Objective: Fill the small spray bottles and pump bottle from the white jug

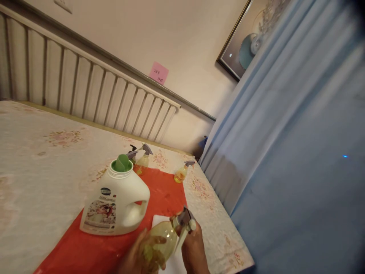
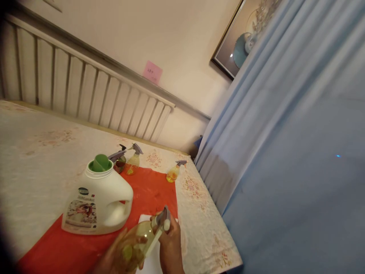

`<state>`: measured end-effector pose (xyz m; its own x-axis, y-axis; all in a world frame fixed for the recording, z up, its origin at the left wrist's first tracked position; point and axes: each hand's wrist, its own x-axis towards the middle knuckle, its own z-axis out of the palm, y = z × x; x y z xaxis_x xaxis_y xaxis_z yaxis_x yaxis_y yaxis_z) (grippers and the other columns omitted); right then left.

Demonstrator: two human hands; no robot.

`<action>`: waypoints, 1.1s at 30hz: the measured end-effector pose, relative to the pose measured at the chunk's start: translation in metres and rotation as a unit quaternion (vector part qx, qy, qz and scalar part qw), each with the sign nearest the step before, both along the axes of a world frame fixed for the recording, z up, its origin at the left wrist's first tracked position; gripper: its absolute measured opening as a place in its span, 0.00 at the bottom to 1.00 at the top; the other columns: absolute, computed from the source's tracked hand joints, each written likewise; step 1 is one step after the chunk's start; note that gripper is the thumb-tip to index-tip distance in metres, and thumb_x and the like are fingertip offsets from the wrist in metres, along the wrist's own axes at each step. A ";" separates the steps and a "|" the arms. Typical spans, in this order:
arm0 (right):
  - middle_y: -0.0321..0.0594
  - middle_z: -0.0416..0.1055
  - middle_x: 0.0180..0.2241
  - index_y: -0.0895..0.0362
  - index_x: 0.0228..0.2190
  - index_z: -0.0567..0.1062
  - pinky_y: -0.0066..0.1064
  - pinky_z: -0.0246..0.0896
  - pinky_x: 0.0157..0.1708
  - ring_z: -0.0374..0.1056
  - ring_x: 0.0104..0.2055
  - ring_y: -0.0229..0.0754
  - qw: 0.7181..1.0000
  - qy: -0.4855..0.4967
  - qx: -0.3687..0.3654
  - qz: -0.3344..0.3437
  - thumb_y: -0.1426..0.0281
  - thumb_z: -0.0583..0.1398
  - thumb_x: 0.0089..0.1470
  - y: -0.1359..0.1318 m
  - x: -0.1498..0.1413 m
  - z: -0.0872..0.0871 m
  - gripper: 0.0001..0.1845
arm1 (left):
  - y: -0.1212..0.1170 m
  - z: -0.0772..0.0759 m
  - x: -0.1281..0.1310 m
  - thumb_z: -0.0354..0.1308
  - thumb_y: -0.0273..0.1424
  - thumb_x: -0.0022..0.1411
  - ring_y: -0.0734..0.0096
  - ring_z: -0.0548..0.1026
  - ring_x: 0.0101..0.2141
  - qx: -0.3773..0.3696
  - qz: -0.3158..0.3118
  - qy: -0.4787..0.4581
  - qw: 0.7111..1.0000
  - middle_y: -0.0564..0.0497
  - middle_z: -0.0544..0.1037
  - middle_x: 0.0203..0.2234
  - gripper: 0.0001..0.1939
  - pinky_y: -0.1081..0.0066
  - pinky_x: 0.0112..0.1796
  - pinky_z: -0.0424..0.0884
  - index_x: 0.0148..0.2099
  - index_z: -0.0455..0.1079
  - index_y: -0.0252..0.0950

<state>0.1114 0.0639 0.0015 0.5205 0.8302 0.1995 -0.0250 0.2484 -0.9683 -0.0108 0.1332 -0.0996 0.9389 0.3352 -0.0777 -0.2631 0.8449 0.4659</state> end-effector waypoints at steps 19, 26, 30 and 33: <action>0.41 0.77 0.32 0.58 0.37 0.79 0.35 0.68 0.38 0.72 0.35 0.46 0.992 -0.025 0.008 -0.121 0.60 0.70 0.45 0.008 0.019 -0.003 0.19 | 0.010 -0.005 -0.003 0.57 0.48 0.62 0.51 0.81 0.40 -0.020 0.078 -0.003 0.997 0.42 0.80 0.46 0.27 0.64 0.33 0.72 0.59 0.63 0.42; 0.42 0.78 0.32 0.57 0.37 0.78 0.35 0.69 0.33 0.73 0.32 0.45 0.982 -0.040 0.016 -0.186 0.58 0.69 0.46 0.003 0.030 0.016 0.19 | 0.009 -0.001 -0.004 0.56 0.50 0.61 0.51 0.82 0.35 -0.024 0.084 0.029 0.996 0.43 0.82 0.40 0.28 0.67 0.29 0.69 0.58 0.62 0.40; 0.41 0.78 0.34 0.56 0.39 0.76 0.34 0.70 0.33 0.73 0.31 0.42 0.976 -0.008 0.064 -0.210 0.58 0.70 0.43 -0.001 0.037 0.034 0.22 | 0.010 0.000 -0.004 0.57 0.51 0.60 0.52 0.82 0.32 -0.024 0.084 0.040 0.995 0.42 0.82 0.38 0.30 0.68 0.28 0.68 0.58 0.61 0.38; 0.39 0.77 0.35 0.54 0.38 0.75 0.32 0.70 0.31 0.71 0.28 0.39 0.971 0.035 0.108 -0.209 0.61 0.71 0.41 -0.005 0.050 0.045 0.21 | 0.011 0.000 -0.002 0.57 0.52 0.60 0.54 0.81 0.30 -0.026 0.086 0.054 0.994 0.42 0.83 0.36 0.34 0.69 0.25 0.66 0.60 0.58 0.38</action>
<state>0.1611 0.0585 0.0465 0.8219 0.4866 0.2963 0.0568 0.4475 -0.8925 -0.0126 0.1442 -0.0992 0.8533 0.4832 -0.1961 -0.3567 0.8152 0.4564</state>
